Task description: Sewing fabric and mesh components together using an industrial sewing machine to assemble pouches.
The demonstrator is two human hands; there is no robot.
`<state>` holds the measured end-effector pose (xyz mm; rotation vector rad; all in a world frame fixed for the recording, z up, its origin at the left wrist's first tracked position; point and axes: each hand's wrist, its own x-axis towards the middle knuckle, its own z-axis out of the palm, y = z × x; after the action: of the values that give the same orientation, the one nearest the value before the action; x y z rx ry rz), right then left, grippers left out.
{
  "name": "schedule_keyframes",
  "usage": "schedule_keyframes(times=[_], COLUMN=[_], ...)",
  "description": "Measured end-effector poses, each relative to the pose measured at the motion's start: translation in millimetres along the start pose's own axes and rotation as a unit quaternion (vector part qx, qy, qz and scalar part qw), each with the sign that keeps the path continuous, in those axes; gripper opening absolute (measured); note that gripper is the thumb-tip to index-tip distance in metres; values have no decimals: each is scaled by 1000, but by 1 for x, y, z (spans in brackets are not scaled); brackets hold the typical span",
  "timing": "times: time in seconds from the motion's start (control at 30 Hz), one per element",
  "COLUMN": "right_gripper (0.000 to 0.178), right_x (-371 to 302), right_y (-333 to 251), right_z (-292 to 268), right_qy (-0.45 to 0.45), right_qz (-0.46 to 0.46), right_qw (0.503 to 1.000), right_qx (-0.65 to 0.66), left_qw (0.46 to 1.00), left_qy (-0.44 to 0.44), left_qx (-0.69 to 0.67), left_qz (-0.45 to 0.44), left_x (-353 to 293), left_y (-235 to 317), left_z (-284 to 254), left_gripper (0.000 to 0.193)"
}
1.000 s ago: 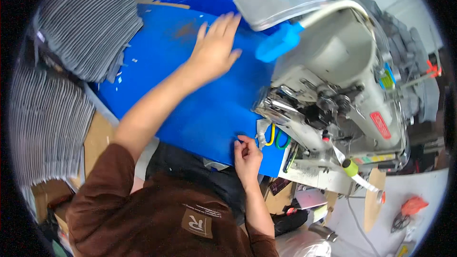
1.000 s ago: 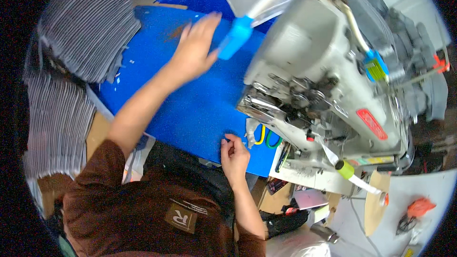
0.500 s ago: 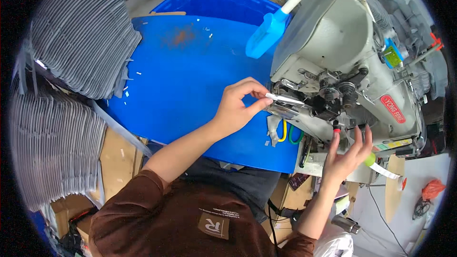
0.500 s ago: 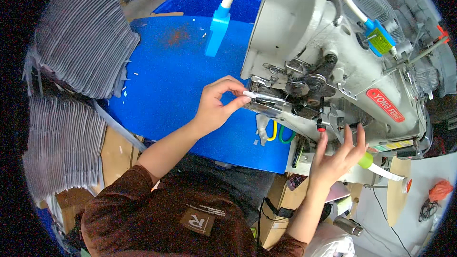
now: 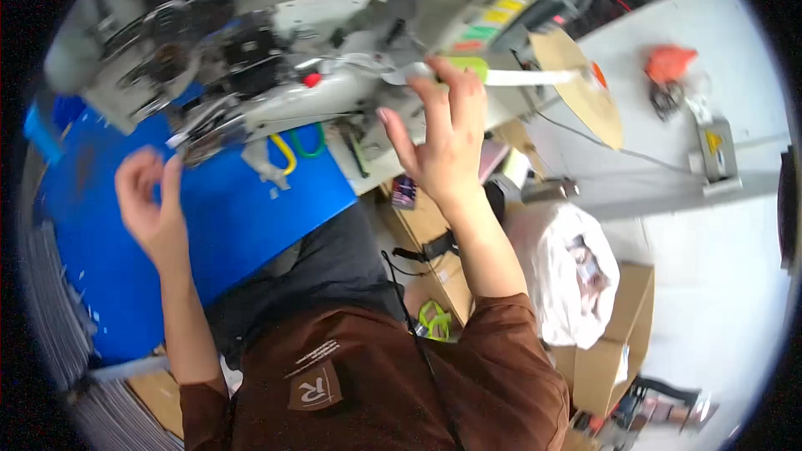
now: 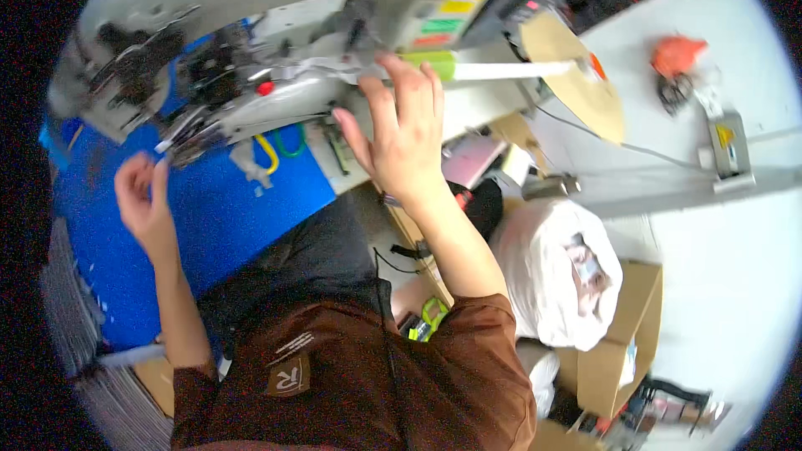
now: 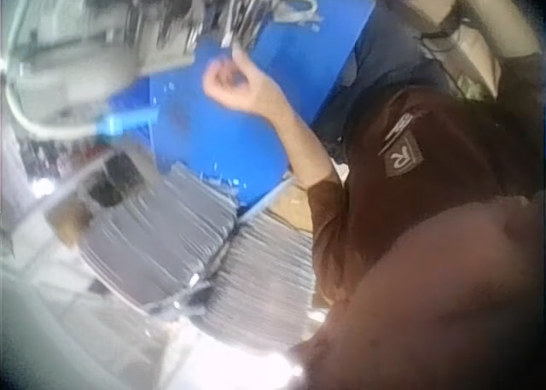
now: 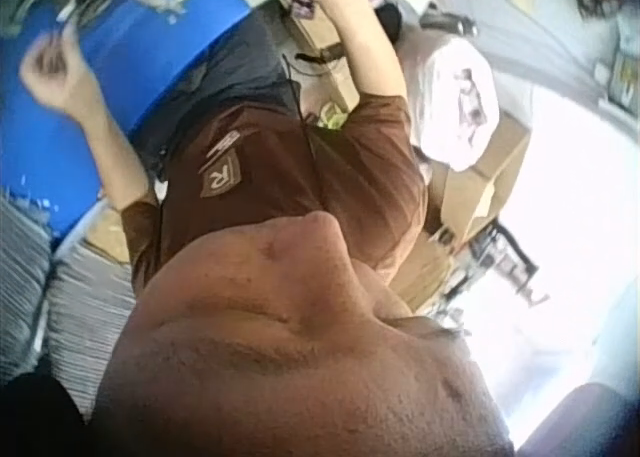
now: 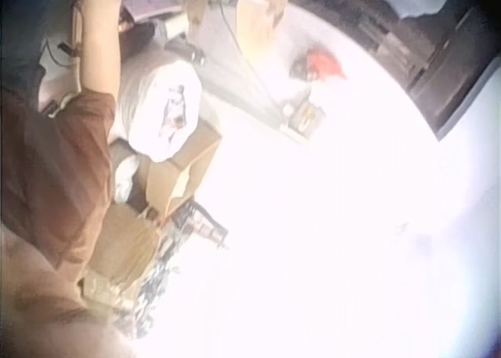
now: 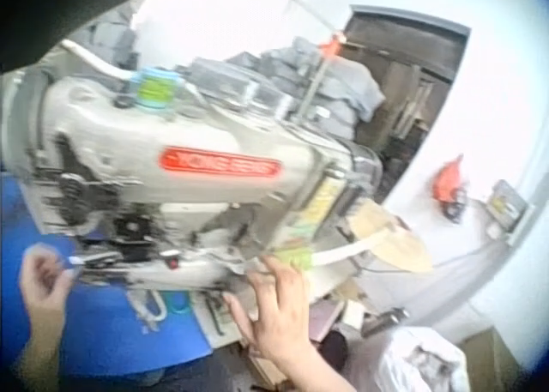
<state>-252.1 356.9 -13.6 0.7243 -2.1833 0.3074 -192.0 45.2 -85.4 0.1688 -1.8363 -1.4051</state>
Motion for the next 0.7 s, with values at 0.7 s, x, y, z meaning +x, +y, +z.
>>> schedule_keyframes(times=[0.7], right_gripper=[75], right_x=[-382], right_y=[225], right_z=[-287], right_qy=[-256], right_qz=[681], right_qw=[525], right_qx=[-441], left_qw=[396], left_qy=[-793], left_qx=[-462], left_qz=[-29], left_x=[-106], left_y=[97], left_z=[0], left_gripper=[14])
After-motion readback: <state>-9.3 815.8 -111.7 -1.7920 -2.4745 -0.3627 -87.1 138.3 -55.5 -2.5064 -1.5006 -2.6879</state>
